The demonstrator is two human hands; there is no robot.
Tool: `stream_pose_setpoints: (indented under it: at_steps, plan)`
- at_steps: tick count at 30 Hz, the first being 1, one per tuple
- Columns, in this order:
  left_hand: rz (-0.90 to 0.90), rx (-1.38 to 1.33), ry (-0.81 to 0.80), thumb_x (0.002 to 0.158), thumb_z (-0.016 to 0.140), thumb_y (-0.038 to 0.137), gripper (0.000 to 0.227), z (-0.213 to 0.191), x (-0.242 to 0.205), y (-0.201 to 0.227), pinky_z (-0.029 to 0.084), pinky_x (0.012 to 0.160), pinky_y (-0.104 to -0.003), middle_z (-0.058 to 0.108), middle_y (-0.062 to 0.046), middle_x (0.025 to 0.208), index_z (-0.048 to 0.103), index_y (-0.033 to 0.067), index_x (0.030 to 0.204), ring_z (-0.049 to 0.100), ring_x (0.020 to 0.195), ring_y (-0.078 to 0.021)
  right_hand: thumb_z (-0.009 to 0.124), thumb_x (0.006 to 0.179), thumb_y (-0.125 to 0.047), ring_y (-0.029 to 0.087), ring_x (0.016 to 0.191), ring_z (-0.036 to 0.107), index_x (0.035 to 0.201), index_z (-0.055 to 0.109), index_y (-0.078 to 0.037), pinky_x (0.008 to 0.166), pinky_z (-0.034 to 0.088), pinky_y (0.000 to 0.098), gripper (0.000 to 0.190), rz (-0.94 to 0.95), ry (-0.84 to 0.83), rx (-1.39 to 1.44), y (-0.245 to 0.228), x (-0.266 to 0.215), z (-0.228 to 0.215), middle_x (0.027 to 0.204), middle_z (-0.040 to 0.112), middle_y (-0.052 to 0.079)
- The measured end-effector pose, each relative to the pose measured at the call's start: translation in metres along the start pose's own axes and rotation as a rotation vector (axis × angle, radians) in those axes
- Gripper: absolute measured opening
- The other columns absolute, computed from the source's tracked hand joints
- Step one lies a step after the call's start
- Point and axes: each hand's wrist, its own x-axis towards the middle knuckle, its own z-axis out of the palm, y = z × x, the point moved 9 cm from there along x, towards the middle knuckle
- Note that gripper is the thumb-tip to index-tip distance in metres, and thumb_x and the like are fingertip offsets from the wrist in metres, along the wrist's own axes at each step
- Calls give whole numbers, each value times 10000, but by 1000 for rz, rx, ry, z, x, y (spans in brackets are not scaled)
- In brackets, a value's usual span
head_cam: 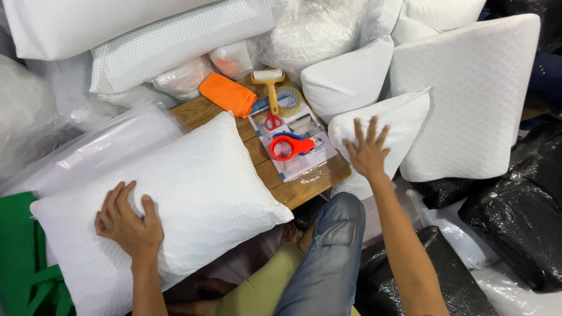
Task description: The person is cleaning a white foam pillow using a lint roller and an orange cloth, while surrounded by other pillows.
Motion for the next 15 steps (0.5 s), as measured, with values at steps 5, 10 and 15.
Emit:
stream_pose_setpoints:
  at_steps: [5, 10, 15]
  plan:
    - [6, 8, 1, 1107, 505, 342, 371, 0, -2, -1, 225, 1097, -542, 627, -81, 1424, 683, 85, 1308, 502, 1348, -300, 479, 1014, -582, 429, 1520, -234, 1645, 109, -385, 1199, 98, 694, 758, -55, -131, 179, 14, 4, 32, 1724, -132, 32]
    - [-6, 4, -12, 1080, 541, 307, 347, 1, -3, -2, 205, 1105, -557, 624, -87, 1444, 681, 87, 1309, 488, 1373, -307, 351, 987, -635, 425, 1554, -156, 1620, 157, -421, 1031, 179, 869, 695, 196, -341, 134, 3, 1, 12, 1729, -106, -14]
    - [-51, -72, -66, 1056, 563, 305, 345, 3, 2, -7, 160, 1134, -531, 600, -76, 1466, 661, 129, 1337, 460, 1403, -289, 442, 1053, -429, 463, 1493, 151, 1486, 421, -150, 1174, 215, 690, 516, -98, 68, 262, -106, -24, -31, 1629, 241, 175]
